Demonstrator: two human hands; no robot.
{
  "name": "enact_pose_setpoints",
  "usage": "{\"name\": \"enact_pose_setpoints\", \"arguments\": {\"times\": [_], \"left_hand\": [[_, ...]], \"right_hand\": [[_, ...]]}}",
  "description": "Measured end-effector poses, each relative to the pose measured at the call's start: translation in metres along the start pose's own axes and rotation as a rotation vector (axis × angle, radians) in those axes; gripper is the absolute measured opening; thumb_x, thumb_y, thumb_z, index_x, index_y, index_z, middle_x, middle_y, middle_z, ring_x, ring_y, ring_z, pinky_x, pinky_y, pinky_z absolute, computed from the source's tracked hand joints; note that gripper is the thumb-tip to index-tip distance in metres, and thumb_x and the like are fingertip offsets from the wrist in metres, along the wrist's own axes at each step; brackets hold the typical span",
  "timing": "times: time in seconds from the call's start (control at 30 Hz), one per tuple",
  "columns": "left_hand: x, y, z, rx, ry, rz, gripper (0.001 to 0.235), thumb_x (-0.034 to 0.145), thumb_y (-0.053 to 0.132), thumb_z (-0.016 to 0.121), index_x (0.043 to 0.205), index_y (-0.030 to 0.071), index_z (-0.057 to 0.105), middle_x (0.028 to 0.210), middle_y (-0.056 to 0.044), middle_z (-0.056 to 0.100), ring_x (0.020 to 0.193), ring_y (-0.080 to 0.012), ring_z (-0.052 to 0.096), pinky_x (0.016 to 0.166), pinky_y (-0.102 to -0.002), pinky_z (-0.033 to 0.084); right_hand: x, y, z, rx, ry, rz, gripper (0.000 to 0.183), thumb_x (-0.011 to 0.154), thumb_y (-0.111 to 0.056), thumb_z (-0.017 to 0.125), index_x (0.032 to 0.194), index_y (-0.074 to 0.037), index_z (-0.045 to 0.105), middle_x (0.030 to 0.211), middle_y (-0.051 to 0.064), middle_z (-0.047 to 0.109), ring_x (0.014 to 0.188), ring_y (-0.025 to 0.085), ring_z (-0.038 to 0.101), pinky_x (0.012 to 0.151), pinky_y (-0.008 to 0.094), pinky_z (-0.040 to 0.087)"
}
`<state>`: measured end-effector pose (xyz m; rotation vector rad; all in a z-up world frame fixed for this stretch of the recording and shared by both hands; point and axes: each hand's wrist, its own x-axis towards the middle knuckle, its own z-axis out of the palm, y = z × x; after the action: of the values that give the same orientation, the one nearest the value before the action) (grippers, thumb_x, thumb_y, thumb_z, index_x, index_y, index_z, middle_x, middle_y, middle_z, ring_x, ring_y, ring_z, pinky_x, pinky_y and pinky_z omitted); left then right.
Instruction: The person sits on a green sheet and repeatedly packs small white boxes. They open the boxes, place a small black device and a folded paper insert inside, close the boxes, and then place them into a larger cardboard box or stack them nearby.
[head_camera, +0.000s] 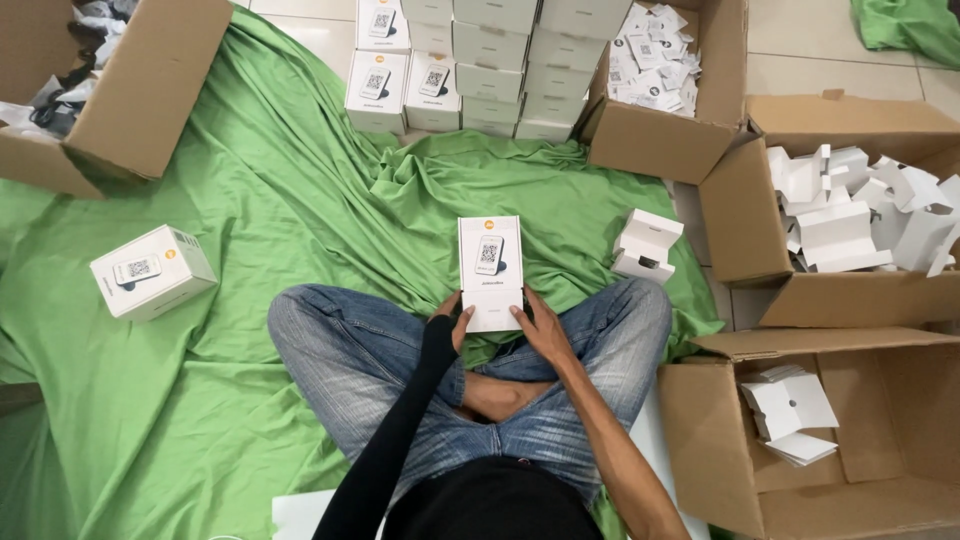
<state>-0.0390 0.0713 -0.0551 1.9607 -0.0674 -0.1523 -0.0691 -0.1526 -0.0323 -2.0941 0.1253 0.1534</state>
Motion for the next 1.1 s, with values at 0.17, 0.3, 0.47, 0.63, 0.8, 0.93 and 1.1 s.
{"name": "enact_pose_setpoints", "arguments": {"times": [0.17,0.3,0.47,0.63,0.8,0.93,1.1], "left_hand": [[-0.001,-0.016,0.006,-0.027,0.012,0.008,0.052,0.098,0.025,0.064,0.142,-0.001,0.055,0.137,-0.025,0.063,0.128,-0.0364,0.061,0.107,-0.04,0.048],[0.0,-0.009,0.007,-0.006,0.086,0.098,0.053,0.097,0.026,0.068,0.14,-0.003,0.056,0.138,-0.025,0.062,0.128,-0.0356,0.06,0.107,-0.041,0.047],[0.033,0.069,-0.018,-0.167,0.191,0.102,0.042,0.1,0.029,0.067,0.133,0.003,0.063,0.128,-0.017,0.064,0.116,-0.0268,0.065,0.094,-0.037,0.053],[0.128,0.064,-0.007,-0.249,0.293,0.156,0.04,0.096,0.03,0.071,0.13,0.008,0.067,0.114,-0.01,0.063,0.095,-0.02,0.067,0.074,-0.033,0.055],[0.174,0.011,-0.002,-0.207,0.152,0.244,0.051,0.093,0.03,0.079,0.137,0.008,0.066,0.112,-0.012,0.062,0.087,-0.0199,0.066,0.071,-0.031,0.056],[0.128,0.007,-0.017,-0.328,-0.005,0.074,0.06,0.089,0.033,0.078,0.141,0.01,0.061,0.118,-0.012,0.062,0.084,-0.0203,0.067,0.064,-0.031,0.054],[0.088,-0.048,-0.021,-0.911,-0.198,-0.443,0.069,0.089,0.039,0.072,0.148,0.012,0.047,0.136,-0.009,0.061,0.107,-0.0279,0.07,0.078,-0.036,0.062]], "right_hand": [[-0.001,0.0,0.0,0.006,-0.031,0.012,0.071,0.099,-0.034,0.059,0.159,-0.005,0.032,0.155,0.026,0.045,0.143,0.039,0.045,0.116,0.045,0.037],[0.006,0.019,0.006,-0.001,0.047,-0.072,0.071,0.096,-0.033,0.069,0.154,-0.002,0.041,0.15,0.027,0.05,0.138,0.039,0.05,0.111,0.047,0.042],[0.036,-0.046,-0.027,0.252,0.22,-0.027,0.06,0.096,-0.041,0.07,0.143,-0.006,0.058,0.129,0.017,0.064,0.114,0.027,0.066,0.088,0.038,0.059],[0.117,-0.056,-0.039,0.311,0.313,-0.075,0.055,0.097,-0.043,0.069,0.139,-0.008,0.061,0.123,0.012,0.063,0.101,0.021,0.067,0.074,0.035,0.06],[0.146,-0.032,-0.033,0.234,0.296,-0.048,0.061,0.098,-0.044,0.068,0.148,-0.01,0.055,0.121,0.011,0.062,0.084,0.021,0.066,0.066,0.031,0.054],[0.087,-0.037,-0.022,0.371,0.225,0.047,0.069,0.094,-0.046,0.068,0.152,-0.013,0.049,0.128,0.012,0.065,0.089,0.019,0.07,0.066,0.03,0.056],[0.053,-0.038,0.008,0.633,0.158,0.259,0.064,0.095,-0.046,0.063,0.149,-0.016,0.045,0.141,0.012,0.057,0.118,0.027,0.066,0.082,0.038,0.063]]}}
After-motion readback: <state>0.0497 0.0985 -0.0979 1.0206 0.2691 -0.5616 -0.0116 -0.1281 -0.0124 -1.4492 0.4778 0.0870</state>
